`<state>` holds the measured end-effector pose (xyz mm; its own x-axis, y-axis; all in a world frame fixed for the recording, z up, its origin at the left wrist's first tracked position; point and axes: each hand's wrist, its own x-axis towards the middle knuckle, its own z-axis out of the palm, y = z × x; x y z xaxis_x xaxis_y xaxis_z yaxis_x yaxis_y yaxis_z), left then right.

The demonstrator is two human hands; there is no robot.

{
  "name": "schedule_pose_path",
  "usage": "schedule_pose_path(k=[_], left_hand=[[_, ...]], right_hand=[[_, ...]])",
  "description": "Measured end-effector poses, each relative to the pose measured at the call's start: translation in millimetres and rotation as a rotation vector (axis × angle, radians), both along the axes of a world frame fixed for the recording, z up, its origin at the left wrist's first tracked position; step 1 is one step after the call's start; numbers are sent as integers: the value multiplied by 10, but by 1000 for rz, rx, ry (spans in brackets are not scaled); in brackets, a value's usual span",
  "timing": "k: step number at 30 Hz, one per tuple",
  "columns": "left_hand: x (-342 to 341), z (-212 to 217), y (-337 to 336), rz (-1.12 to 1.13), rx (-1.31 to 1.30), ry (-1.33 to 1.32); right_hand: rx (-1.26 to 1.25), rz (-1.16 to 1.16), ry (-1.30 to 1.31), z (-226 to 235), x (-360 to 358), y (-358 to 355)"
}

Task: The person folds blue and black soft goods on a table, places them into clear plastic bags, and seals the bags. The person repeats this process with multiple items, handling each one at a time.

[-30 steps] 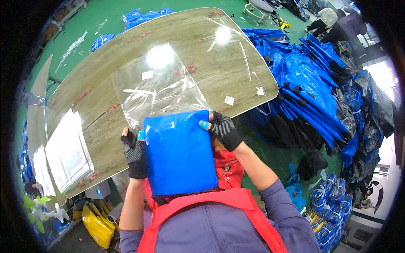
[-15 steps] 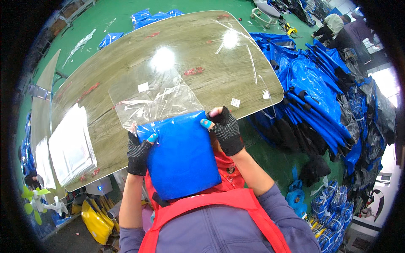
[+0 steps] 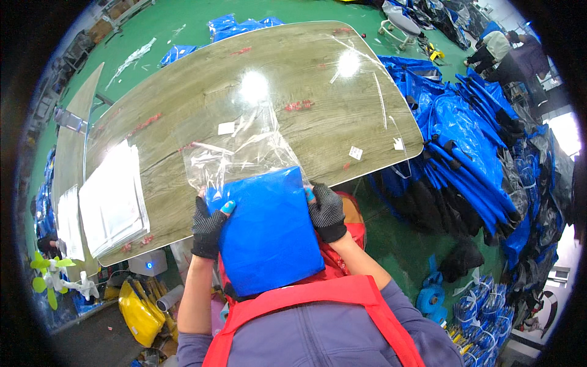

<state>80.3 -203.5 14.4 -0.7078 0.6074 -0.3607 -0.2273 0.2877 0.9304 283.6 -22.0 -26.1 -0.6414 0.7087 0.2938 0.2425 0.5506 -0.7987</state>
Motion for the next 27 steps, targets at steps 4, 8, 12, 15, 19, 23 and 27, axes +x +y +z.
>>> schedule_pose_path(k=[4,8,12,15,19,23,27], left_hand=[[43,-6,-148,-100,0,-44],[27,9,-159,-110,95,-189],[132,0,-199,-125,80,-173],[372,-32,-355,-237,15,-122],[697,-92,-633,-237,91,-178],[693,-106,-718,-456,-8,-170],[287,-176,-535,-427,-90,-210]], right_hand=[[-41,287,-265,258,419,146],[-499,175,61,496,283,515],[-832,284,77,503,-102,223],[-901,228,-78,558,128,-229],[-750,361,-153,532,577,-341],[-1045,246,-236,410,772,-226],[-1006,479,-506,420,742,-74]])
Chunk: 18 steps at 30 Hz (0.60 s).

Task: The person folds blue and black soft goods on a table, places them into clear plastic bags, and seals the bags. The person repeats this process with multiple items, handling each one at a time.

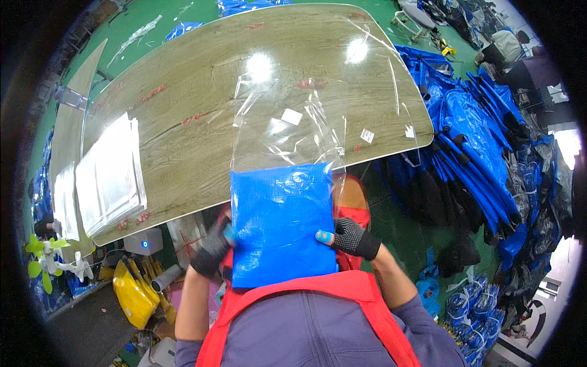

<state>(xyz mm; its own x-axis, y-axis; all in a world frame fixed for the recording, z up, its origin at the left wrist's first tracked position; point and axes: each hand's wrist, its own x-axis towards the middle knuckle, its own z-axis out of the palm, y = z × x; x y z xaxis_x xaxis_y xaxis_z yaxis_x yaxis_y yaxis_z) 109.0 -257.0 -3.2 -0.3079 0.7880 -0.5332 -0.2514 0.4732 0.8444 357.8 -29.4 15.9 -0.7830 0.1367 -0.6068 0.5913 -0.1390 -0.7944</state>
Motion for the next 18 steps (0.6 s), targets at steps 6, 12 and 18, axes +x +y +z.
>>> schedule_pose_path(k=[6,12,18], left_hand=[[61,25,181,127,236,19],[460,499,-293,-65,11,-296],[43,184,64,292,313,-178]], right_hand=[[-194,-362,296,102,-196,115],[-94,-234,130,-12,453,-494],[-384,134,203,145,174,6]])
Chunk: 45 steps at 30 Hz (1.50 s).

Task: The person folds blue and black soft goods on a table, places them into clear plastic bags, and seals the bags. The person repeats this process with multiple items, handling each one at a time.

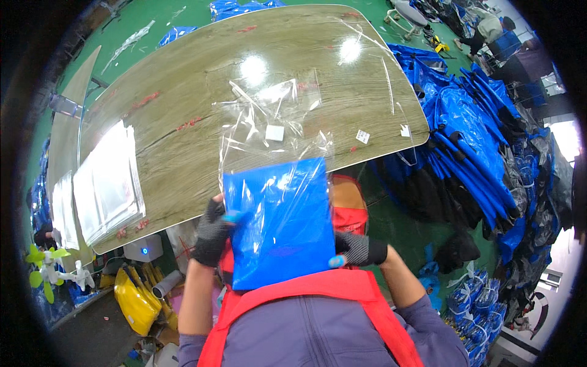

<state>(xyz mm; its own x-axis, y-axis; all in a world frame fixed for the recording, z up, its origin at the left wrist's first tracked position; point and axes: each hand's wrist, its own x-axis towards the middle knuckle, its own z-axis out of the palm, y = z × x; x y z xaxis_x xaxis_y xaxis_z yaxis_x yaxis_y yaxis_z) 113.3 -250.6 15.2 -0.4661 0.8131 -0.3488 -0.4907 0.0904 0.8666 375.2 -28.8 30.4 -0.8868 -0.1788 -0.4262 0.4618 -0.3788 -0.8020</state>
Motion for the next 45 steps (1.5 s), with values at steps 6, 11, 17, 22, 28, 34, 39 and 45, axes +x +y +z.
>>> schedule_pose_path(k=[6,11,17,22,28,34,39,45], left_hand=[[122,47,103,-215,-85,-198],[107,117,64,-229,-144,-113],[128,123,0,130,-58,13],[94,68,-92,-251,-71,-139],[-106,-88,-126,-412,-204,396],[2,-67,-83,109,-127,-71],[-51,-83,-86,-340,-255,159],[-9,-143,-169,-99,-264,39]], right_hand=[[125,-552,-82,360,-460,-14],[-110,-546,-14,242,-438,-23],[56,-283,57,155,-477,-49],[0,-505,-19,217,-578,3],[-59,-652,-18,76,-584,-6],[9,-388,41,57,-568,-70],[129,-565,91,-36,-779,71],[4,-410,-97,-146,-430,-326]])
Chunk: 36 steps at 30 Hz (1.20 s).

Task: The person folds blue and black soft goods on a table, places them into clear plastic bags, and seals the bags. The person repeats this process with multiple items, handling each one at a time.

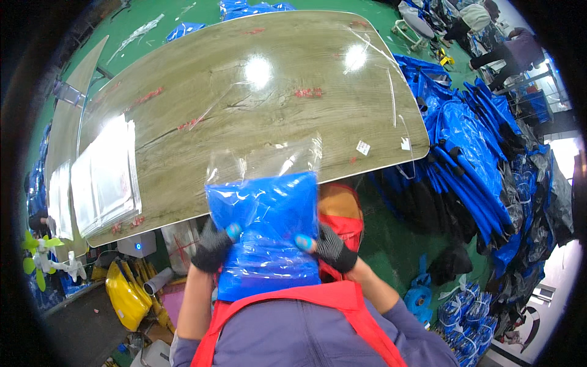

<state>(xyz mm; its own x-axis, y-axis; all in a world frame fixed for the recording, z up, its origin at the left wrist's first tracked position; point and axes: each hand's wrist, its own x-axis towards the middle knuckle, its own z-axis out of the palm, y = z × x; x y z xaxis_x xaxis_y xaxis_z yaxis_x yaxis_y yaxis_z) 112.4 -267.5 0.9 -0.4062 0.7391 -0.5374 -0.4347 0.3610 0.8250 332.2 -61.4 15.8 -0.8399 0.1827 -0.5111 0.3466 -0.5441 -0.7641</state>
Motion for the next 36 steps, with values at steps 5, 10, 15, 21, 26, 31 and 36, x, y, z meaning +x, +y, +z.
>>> schedule_pose_path(k=[5,10,15,21,26,31,36], left_hand=[[224,267,-133,-93,172,-22],[-236,650,248,-402,48,387],[-318,822,773,-281,-3,1312],[-408,811,919,267,645,413],[-447,701,909,304,436,516],[-242,591,747,233,491,674],[-203,569,667,257,482,683]], right_hand=[[130,59,-14,-155,520,-177],[238,-22,206,-126,-82,561],[85,-195,430,360,-697,1230],[362,-333,490,683,-811,1061],[390,-238,540,655,-711,932],[628,-174,536,553,-478,872],[841,-347,413,517,-491,635]])
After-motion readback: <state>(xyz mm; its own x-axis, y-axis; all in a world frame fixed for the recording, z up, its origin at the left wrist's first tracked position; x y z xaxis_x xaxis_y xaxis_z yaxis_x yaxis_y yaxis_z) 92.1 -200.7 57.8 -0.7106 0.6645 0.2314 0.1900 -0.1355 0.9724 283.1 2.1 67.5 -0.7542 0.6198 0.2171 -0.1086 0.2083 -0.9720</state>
